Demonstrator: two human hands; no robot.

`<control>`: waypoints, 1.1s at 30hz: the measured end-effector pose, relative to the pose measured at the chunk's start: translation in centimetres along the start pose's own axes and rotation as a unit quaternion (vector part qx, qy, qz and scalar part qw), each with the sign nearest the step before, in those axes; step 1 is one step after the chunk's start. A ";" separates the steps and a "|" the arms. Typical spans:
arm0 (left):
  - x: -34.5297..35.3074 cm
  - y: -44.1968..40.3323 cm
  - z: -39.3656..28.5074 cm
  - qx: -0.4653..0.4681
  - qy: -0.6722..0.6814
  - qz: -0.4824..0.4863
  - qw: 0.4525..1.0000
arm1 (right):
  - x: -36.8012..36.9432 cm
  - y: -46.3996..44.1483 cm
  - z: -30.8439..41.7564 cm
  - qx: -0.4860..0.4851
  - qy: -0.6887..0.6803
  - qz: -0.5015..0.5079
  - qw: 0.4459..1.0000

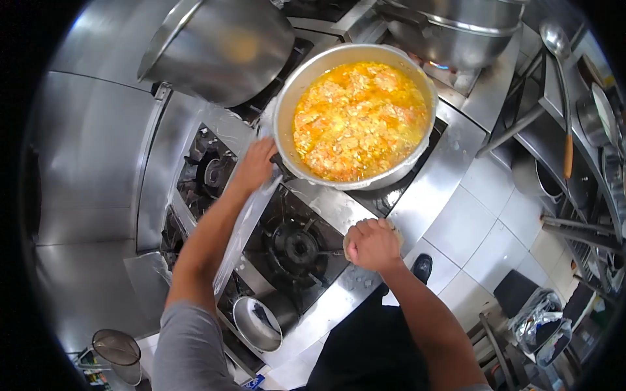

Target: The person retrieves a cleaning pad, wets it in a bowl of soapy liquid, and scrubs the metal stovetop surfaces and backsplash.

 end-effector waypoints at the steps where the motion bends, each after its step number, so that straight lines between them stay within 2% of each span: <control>1: 0.9 -2.6 -0.5 0.062 -0.035 0.057 0.996 | 0.1 0.0 -0.1 0.001 -0.001 0.003 1.000; 2: 2.2 -3.2 -1.4 0.121 -0.071 0.115 0.983 | 0.2 0.1 0.0 -0.002 -0.004 0.007 1.000; 3: 2.2 -2.5 -2.1 0.119 -0.068 0.118 0.984 | 0.2 0.0 0.0 -0.001 -0.004 0.012 1.000; 5: 0.6 -0.9 -1.8 -0.021 -0.018 0.070 0.997 | 0.2 0.2 -0.1 -0.004 -0.010 0.005 1.000; 7: 4.7 7.6 -1.6 0.114 -0.129 0.150 0.974 | -0.1 0.2 -0.3 -0.007 -0.018 -0.013 1.000; 9: 4.0 12.8 -2.5 0.150 -0.122 0.251 0.949 | -0.4 0.6 -0.4 -0.014 -0.027 -0.031 0.999; 10: 2.9 10.8 -3.1 0.164 -0.123 0.249 0.947 | -0.5 0.7 -0.7 -0.001 -0.025 -0.037 0.999; 12: 4.0 7.2 -1.2 0.043 -0.106 0.366 0.923 | 0.2 0.9 -1.0 0.005 -0.044 -0.007 0.999; 13: 3.2 3.0 -0.4 0.000 -0.072 0.221 0.973 | -0.2 1.0 -0.8 -0.016 -0.040 -0.018 0.999; 14: 2.1 0.2 1.0 -0.049 -0.031 0.077 0.995 | -0.2 1.2 -1.1 -0.004 -0.032 -0.018 0.999; 15: 4.0 -1.2 2.0 -0.041 -0.025 0.075 0.996 | -0.2 1.3 -1.1 -0.006 -0.049 -0.026 0.998; 16: 5.2 -2.7 2.8 -0.045 0.145 0.056 0.987 | 0.0 1.4 -1.1 -0.012 -0.066 -0.034 0.997; 18: 7.2 -1.3 2.2 -0.058 0.137 0.152 0.977 | -0.1 1.6 -1.6 -0.009 -0.054 -0.032 0.998; 20: 7.7 8.5 0.5 -0.031 -0.090 0.250 0.964 | 0.1 1.5 -1.2 -0.017 -0.064 -0.002 0.998; 21: 8.0 14.8 1.1 0.000 -0.140 0.233 0.962 | 0.0 1.3 -0.9 -0.025 -0.080 -0.006 0.996; 22: 6.0 18.1 -0.2 0.050 -0.155 0.237 0.958 | 0.1 1.4 -1.4 -0.012 -0.083 -0.003 0.996; 23: 5.8 21.7 -1.3 0.124 -0.185 0.332 0.917 | 0.3 1.7 -1.7 0.004 -0.086 0.004 0.996; 24: 5.0 21.7 -0.6 0.118 -0.191 0.342 0.912 | 0.3 1.6 -1.4 -0.002 -0.098 0.003 0.995; 26: 6.7 18.5 1.7 0.069 -0.118 0.408 0.903 | 0.8 1.3 -1.7 0.022 -0.084 0.024 0.996; 27: 3.9 12.1 0.0 0.112 -0.160 0.245 0.950 | 0.7 1.3 -1.6 0.019 -0.065 0.002 0.998; 28: 4.4 7.1 0.1 0.077 -0.237 0.258 0.933 | 0.9 1.3 -1.5 0.018 -0.067 0.007 0.998; 30: 3.7 0.3 -1.2 0.113 -0.225 0.187 0.950 | 0.9 1.1 -1.4 0.020 -0.054 0.015 0.998; 32: 1.4 1.2 -2.8 0.127 -0.194 0.054 0.971 | 0.7 1.0 -1.0 0.010 -0.055 0.003 0.998; 33: 3.8 4.2 -1.6 0.074 -0.181 0.176 0.965 | 0.5 1.0 -1.1 0.009 -0.043 -0.003 0.999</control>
Point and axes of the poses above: each hand's wrist, its own y-axis away from the middle knuckle, its own x-axis out of the palm, z = x × y, the point moved 10 cm from there along -y, towards the middle knuckle, and after that the axes turned 4 degrees about z, right-handed, at the moved point
